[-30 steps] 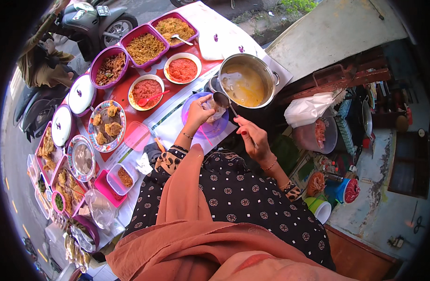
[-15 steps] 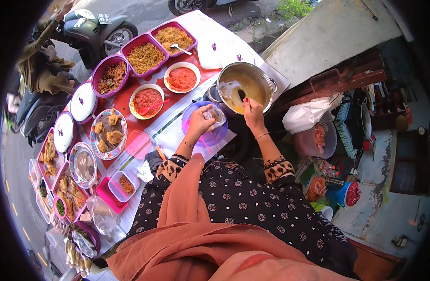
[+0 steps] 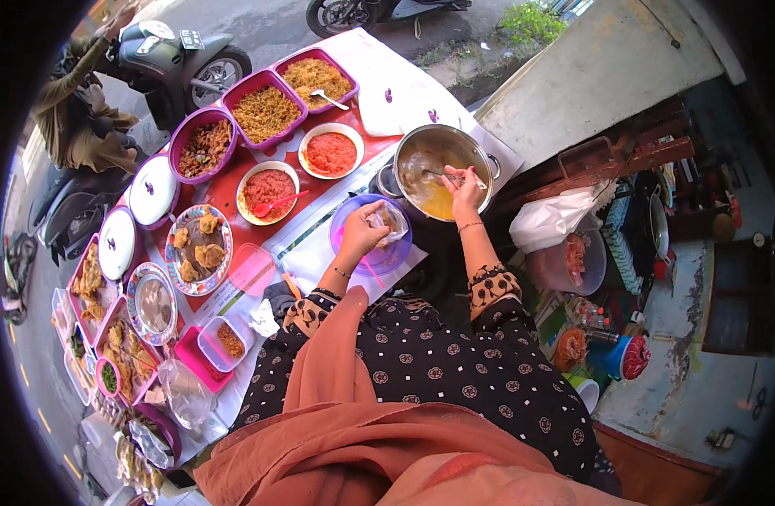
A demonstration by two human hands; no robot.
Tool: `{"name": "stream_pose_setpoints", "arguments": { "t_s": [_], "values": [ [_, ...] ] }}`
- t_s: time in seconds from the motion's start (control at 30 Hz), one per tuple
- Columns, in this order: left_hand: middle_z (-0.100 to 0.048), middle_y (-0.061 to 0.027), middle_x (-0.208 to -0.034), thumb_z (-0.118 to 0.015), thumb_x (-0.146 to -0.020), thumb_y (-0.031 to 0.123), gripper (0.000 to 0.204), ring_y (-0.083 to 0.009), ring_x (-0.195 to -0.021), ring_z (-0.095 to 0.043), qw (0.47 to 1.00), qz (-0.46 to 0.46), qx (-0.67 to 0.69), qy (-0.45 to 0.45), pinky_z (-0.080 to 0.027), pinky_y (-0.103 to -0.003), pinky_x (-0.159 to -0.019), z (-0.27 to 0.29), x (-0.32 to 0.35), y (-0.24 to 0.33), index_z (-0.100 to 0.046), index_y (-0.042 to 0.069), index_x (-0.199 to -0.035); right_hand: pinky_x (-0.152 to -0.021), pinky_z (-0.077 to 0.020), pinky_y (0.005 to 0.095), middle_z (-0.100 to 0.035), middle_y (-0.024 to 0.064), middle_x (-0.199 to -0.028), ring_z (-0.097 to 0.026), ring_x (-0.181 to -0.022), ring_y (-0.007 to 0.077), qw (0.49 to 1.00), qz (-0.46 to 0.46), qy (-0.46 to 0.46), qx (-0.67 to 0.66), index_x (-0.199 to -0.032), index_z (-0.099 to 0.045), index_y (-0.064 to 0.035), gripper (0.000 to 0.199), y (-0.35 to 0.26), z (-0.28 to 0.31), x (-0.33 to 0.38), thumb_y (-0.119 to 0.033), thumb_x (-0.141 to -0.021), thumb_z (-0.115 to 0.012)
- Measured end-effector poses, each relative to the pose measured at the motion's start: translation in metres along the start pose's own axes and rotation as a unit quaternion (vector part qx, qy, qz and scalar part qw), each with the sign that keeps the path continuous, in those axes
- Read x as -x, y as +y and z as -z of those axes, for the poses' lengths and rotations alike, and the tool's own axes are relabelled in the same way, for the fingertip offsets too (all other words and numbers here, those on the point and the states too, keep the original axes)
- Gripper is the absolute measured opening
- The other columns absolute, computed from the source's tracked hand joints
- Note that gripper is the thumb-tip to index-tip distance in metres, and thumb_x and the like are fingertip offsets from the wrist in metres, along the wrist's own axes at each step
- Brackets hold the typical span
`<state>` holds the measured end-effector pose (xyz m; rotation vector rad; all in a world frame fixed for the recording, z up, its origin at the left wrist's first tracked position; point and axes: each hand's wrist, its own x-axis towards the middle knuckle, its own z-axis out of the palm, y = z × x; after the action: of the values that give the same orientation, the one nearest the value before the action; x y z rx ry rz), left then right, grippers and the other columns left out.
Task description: The person packs food orders by ladling broth from a pot and spooning sauce into a food pouch, securing the bags with rubber bands, and then packing crackers into a separate plastic bag.
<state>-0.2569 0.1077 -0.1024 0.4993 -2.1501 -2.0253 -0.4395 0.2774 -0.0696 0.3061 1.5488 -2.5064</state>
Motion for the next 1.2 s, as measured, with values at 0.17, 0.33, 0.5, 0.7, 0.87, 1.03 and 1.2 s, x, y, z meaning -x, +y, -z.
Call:
{"name": "stream_pose_setpoints", "arguments": {
  "t_s": [0.17,0.33,0.5,0.7,0.87,1.03,1.2],
  "values": [
    [-0.062,-0.0031,-0.098,-0.07,-0.063,-0.001,0.059,-0.0054,-0.067,-0.055,0.999,-0.028,0.014,0.017,-0.047,-0.021,-0.061,0.002,-0.001,-0.013,-0.056,0.002,-0.121,-0.079,-0.0538,0.048,-0.06,0.0253,-0.099,-0.061,-0.095,0.0335,1.0,-0.003,-0.005,-0.015,-0.074,-0.052,0.0006,0.035,-0.013,0.003,0.01,-0.023,-0.096,-0.039],
    [-0.063,-0.0064,-0.099,-0.07,-0.061,0.003,0.06,-0.009,-0.075,-0.058,1.0,-0.005,0.006,0.014,-0.047,-0.023,-0.069,0.002,-0.001,-0.006,-0.058,0.002,-0.119,-0.08,-0.0538,0.0482,-0.059,0.0284,-0.1,-0.06,-0.095,0.0364,0.999,-0.009,-0.014,-0.045,-0.077,-0.051,0.0023,0.034,-0.023,0.015,0.02,-0.022,-0.097,-0.038],
    [-0.063,-0.0022,-0.09,-0.068,-0.064,-0.001,0.059,-0.0033,-0.063,-0.054,1.0,-0.017,-0.008,0.014,-0.046,-0.02,-0.056,0.0,0.0,-0.007,-0.055,0.001,-0.122,-0.081,-0.0539,0.0484,-0.058,0.0294,-0.1,-0.06,-0.096,0.0376,0.997,-0.024,-0.022,-0.063,-0.078,-0.05,0.0032,0.033,-0.035,0.025,0.037,-0.021,-0.097,-0.037],
    [-0.064,-0.0033,-0.091,-0.067,-0.064,-0.001,0.059,-0.0047,-0.066,-0.056,0.999,-0.03,0.01,0.014,-0.047,-0.021,-0.057,0.0,-0.003,-0.016,-0.055,0.002,-0.122,-0.085,-0.0521,0.0484,-0.059,0.029,-0.1,-0.058,-0.1,0.0376,0.999,-0.02,-0.045,-0.014,-0.077,-0.049,0.0009,0.032,-0.062,0.035,0.061,-0.02,-0.098,-0.035],
    [-0.064,-0.0029,-0.092,-0.068,-0.064,-0.002,0.06,-0.004,-0.065,-0.054,1.0,-0.014,0.015,0.005,-0.047,-0.021,-0.057,0.0,-0.003,-0.006,-0.055,0.002,-0.122,-0.083,-0.0533,0.0477,-0.058,0.0309,-0.1,-0.059,-0.098,0.0382,0.996,-0.012,-0.084,-0.013,-0.077,-0.049,0.0025,0.031,-0.09,0.043,0.078,-0.018,-0.096,-0.037],
    [-0.063,-0.0023,-0.09,-0.067,-0.064,-0.001,0.059,-0.0041,-0.062,-0.053,1.0,-0.008,0.011,-0.006,-0.046,-0.02,-0.056,0.001,-0.004,-0.002,-0.056,0.001,-0.121,-0.085,-0.0521,0.0477,-0.057,0.0329,-0.104,-0.059,-0.097,0.0384,0.991,-0.051,-0.12,0.013,-0.075,-0.049,0.002,0.033,-0.113,0.042,0.093,-0.019,-0.097,-0.035],
    [-0.063,-0.002,-0.087,-0.068,-0.062,0.002,0.059,-0.0038,-0.061,-0.053,0.999,-0.029,0.03,-0.012,-0.045,-0.02,-0.056,0.002,-0.006,-0.002,-0.056,0.0,-0.12,-0.084,-0.0522,0.0473,-0.057,0.0324,-0.103,-0.06,-0.097,0.0364,0.981,-0.092,-0.168,0.027,-0.075,-0.05,0.0014,0.033,-0.113,0.039,0.098,-0.02,-0.097,-0.036]
  ]
}}
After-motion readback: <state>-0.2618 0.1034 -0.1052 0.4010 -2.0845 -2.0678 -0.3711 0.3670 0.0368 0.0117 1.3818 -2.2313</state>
